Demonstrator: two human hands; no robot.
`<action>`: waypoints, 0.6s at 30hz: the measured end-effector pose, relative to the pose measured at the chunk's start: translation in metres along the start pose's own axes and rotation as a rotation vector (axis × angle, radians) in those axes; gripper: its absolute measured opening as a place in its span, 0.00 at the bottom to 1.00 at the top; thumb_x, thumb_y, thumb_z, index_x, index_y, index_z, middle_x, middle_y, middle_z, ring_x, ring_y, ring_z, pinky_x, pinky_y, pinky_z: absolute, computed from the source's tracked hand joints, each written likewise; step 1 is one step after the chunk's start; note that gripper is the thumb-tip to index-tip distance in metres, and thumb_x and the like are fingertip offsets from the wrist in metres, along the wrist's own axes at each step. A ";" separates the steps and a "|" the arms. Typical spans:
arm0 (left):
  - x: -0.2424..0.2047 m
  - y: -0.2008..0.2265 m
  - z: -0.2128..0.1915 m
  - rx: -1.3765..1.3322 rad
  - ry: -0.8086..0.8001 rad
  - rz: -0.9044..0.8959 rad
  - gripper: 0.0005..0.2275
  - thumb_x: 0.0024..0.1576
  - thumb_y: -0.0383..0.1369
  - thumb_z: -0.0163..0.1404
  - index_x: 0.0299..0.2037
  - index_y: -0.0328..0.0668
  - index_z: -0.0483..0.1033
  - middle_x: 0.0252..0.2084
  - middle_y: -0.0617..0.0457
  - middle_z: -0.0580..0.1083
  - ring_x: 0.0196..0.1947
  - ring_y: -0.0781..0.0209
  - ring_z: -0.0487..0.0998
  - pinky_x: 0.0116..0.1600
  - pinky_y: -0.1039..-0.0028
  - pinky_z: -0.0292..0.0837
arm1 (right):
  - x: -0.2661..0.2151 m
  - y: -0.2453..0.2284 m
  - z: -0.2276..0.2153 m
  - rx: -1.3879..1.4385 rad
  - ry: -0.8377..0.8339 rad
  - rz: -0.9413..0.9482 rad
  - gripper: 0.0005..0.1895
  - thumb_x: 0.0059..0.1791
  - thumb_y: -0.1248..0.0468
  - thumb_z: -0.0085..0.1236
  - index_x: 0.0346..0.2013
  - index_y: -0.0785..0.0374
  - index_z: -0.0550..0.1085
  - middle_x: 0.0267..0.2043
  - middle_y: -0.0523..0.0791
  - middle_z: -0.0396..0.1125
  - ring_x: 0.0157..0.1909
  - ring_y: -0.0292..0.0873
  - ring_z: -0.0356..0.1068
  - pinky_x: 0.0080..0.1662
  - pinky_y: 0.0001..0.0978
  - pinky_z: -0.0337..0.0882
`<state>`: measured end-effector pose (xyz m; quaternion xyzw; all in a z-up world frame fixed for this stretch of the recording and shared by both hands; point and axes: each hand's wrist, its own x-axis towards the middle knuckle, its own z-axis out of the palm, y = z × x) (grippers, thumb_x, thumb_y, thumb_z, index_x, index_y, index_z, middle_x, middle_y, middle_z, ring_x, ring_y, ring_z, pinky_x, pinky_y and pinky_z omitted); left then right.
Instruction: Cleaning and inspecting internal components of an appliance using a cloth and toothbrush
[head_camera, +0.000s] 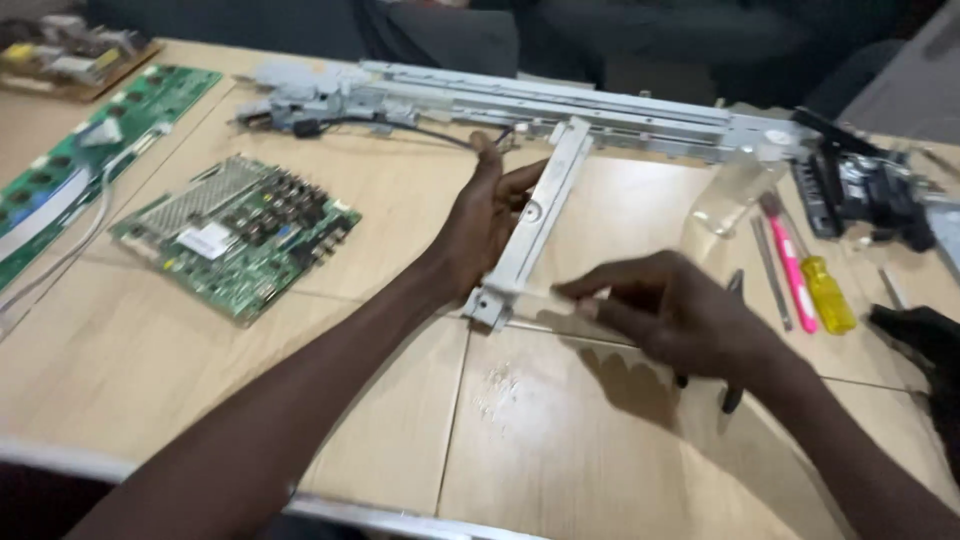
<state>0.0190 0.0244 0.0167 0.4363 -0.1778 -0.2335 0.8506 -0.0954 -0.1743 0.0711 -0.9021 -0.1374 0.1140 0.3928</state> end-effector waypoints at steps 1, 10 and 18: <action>-0.007 0.004 0.005 -0.003 0.025 0.000 0.43 0.55 0.63 0.25 0.68 0.34 0.68 0.61 0.40 0.74 0.59 0.49 0.77 0.61 0.64 0.74 | 0.002 -0.003 0.005 0.006 -0.024 -0.005 0.16 0.51 0.61 0.58 0.50 0.55 0.86 0.23 0.44 0.78 0.17 0.35 0.61 0.21 0.28 0.57; -0.003 0.012 0.006 0.047 0.043 0.051 0.44 0.51 0.64 0.26 0.68 0.37 0.67 0.67 0.39 0.70 0.68 0.42 0.72 0.68 0.54 0.70 | 0.006 -0.008 0.009 -0.100 0.023 0.094 0.17 0.49 0.62 0.60 0.50 0.47 0.86 0.34 0.44 0.85 0.20 0.37 0.68 0.24 0.27 0.67; -0.006 0.010 0.010 0.018 0.097 0.022 0.47 0.47 0.66 0.27 0.69 0.37 0.66 0.66 0.39 0.71 0.65 0.46 0.73 0.65 0.60 0.71 | 0.007 -0.010 0.011 -0.152 0.027 0.093 0.16 0.48 0.59 0.60 0.49 0.44 0.86 0.37 0.40 0.86 0.22 0.38 0.70 0.26 0.29 0.67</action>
